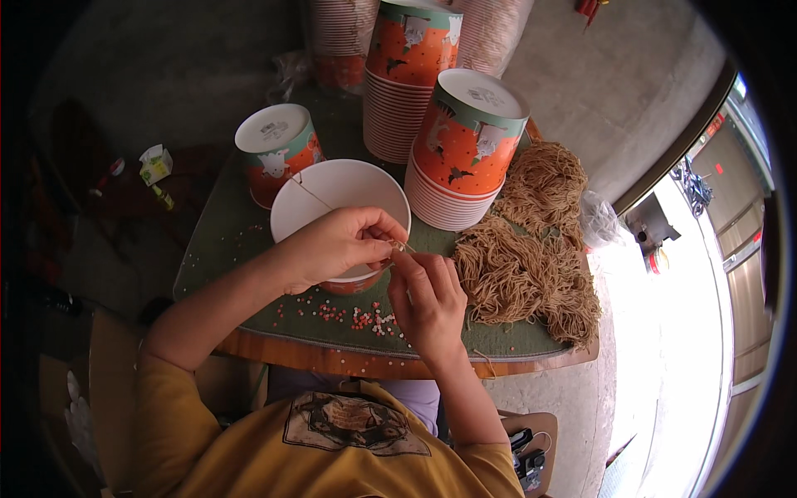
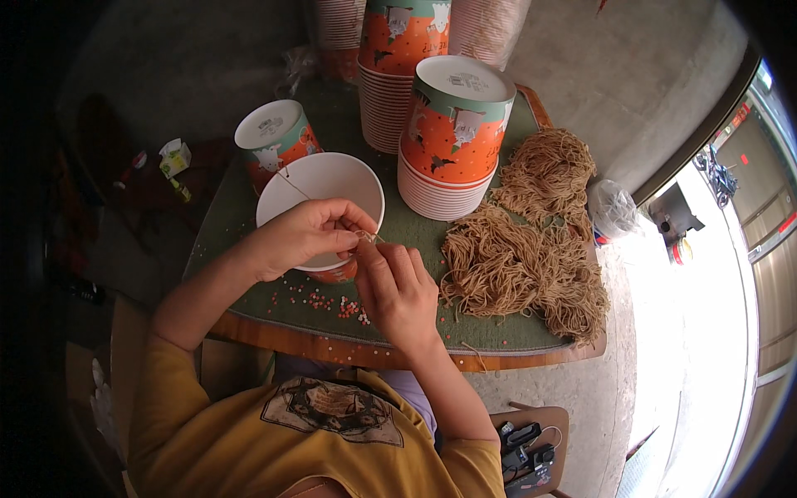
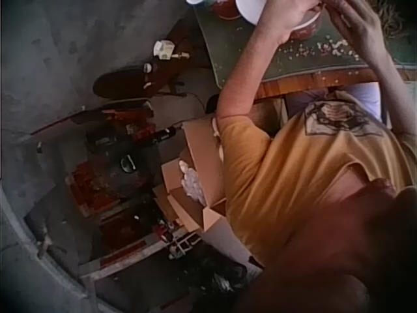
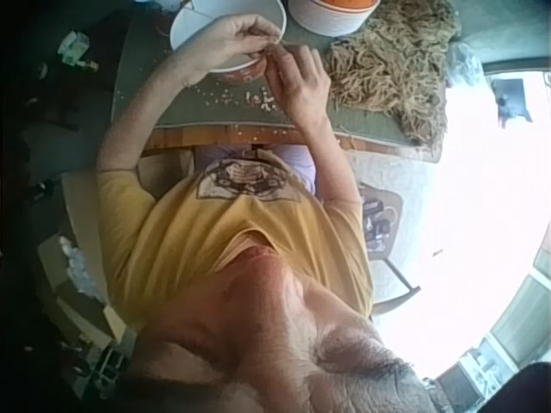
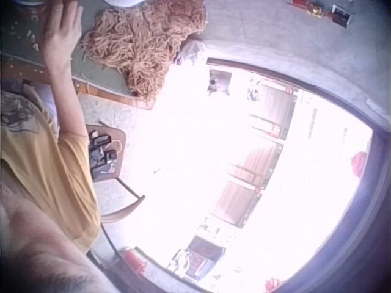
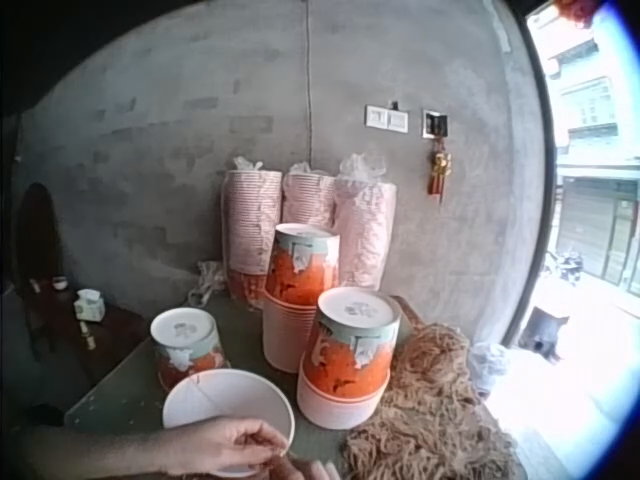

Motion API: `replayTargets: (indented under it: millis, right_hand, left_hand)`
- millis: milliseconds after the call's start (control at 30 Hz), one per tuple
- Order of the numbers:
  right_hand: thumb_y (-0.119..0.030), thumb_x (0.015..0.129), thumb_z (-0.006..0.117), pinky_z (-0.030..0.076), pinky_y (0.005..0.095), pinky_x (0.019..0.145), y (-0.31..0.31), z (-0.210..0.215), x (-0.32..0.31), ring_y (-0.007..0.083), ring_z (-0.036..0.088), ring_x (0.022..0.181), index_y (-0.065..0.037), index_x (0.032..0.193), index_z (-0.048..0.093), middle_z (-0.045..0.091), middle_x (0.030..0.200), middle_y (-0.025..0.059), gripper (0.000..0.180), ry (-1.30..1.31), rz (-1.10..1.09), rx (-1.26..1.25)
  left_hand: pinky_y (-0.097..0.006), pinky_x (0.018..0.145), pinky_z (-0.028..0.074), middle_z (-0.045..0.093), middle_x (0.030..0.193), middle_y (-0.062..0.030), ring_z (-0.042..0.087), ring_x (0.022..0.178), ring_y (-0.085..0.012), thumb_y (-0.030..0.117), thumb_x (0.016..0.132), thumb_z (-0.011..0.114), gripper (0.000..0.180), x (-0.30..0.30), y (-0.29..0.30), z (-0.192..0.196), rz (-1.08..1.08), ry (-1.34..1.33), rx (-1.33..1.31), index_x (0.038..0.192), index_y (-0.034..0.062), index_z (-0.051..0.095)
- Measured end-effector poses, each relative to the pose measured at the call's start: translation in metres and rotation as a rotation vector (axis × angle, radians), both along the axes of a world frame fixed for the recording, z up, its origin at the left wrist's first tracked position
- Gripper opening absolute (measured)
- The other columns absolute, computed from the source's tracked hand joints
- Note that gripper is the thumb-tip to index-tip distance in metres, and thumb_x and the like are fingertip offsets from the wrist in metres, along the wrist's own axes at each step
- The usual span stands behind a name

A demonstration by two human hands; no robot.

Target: Threading a string handle and adding decorative beads onto a paper bucket.

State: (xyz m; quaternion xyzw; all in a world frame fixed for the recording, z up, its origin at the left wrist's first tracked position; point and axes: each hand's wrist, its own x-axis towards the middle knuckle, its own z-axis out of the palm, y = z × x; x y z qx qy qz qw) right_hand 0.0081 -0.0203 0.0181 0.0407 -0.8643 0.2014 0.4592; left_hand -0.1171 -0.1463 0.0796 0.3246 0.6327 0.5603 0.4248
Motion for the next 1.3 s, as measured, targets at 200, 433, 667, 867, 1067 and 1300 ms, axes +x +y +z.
replayTargets:
  millis: [200,433,667,867,1067,1300]
  right_hand:
    - [-0.001,0.082,0.066,0.048,0.0315,0.058,-0.002,0.001,-0.001,0.0198,0.055,0.063,-0.002,0.103,0.060,0.057,0.079,0.0083,0.022,-0.062,0.158,-0.663]
    - [-0.006,0.081,0.072,0.042,0.0299,0.053,0.001,0.009,-0.009,0.0161,0.049,0.057,-0.003,0.087,0.060,0.050,0.069,0.0051,0.014,-0.147,0.066,-0.447]
    - [-0.003,0.086,0.064,0.037,0.0173,0.056,-0.004,0.003,-0.009,0.0006,0.043,0.062,-0.002,0.089,0.057,0.053,0.071,-0.0054,0.007,-0.237,0.211,-0.809]
    - [-0.003,0.087,0.063,0.038,0.0167,0.059,-0.008,0.002,-0.007,0.0006,0.045,0.065,-0.003,0.091,0.056,0.054,0.072,-0.0057,0.008,-0.256,0.257,-0.905]
    - [-0.004,0.086,0.065,0.046,0.0216,0.057,-0.009,-0.003,-0.007,0.0069,0.056,0.061,-0.002,0.089,0.056,0.060,0.072,0.0028,0.010,-0.225,0.199,-0.796]
    - [-0.001,0.080,0.070,0.047,0.0279,0.056,-0.013,-0.004,-0.007,0.0165,0.057,0.063,-0.004,0.088,0.055,0.059,0.080,0.0055,0.017,-0.134,0.124,-0.558]
  left_hand:
    - [-0.026,0.074,0.050,0.060,0.088,-0.0038,0.059,0.081,-0.0105,-0.005,0.087,0.052,0.028,0.006,-0.002,-0.008,0.061,0.518,0.089,0.115,-0.0002,0.052]
    - [-0.026,0.070,0.050,0.055,0.088,-0.0040,0.056,0.076,-0.0103,-0.009,0.084,0.053,0.041,0.012,-0.003,-0.011,0.061,0.856,0.134,0.123,0.0035,0.048]
    - [-0.035,0.074,0.051,0.047,0.099,-0.0099,0.058,0.087,-0.0227,-0.009,0.079,0.056,0.037,0.016,-0.007,-0.007,0.056,1.091,0.153,0.114,0.0030,0.051]
    - [-0.039,0.075,0.051,0.042,0.104,-0.0117,0.058,0.091,-0.0282,-0.007,0.078,0.058,0.022,0.019,-0.007,-0.008,0.064,1.198,0.131,0.098,0.0012,0.052]
    - [-0.038,0.069,0.051,0.047,0.098,-0.0093,0.060,0.083,-0.0263,-0.007,0.079,0.057,0.016,0.016,-0.006,-0.014,0.122,1.228,0.173,0.092,0.0019,0.053]
    - [-0.034,0.064,0.050,0.057,0.084,-0.0093,0.060,0.073,-0.0237,-0.006,0.079,0.057,0.014,0.018,-0.006,-0.019,0.198,0.881,0.206,0.090,0.0012,0.052]
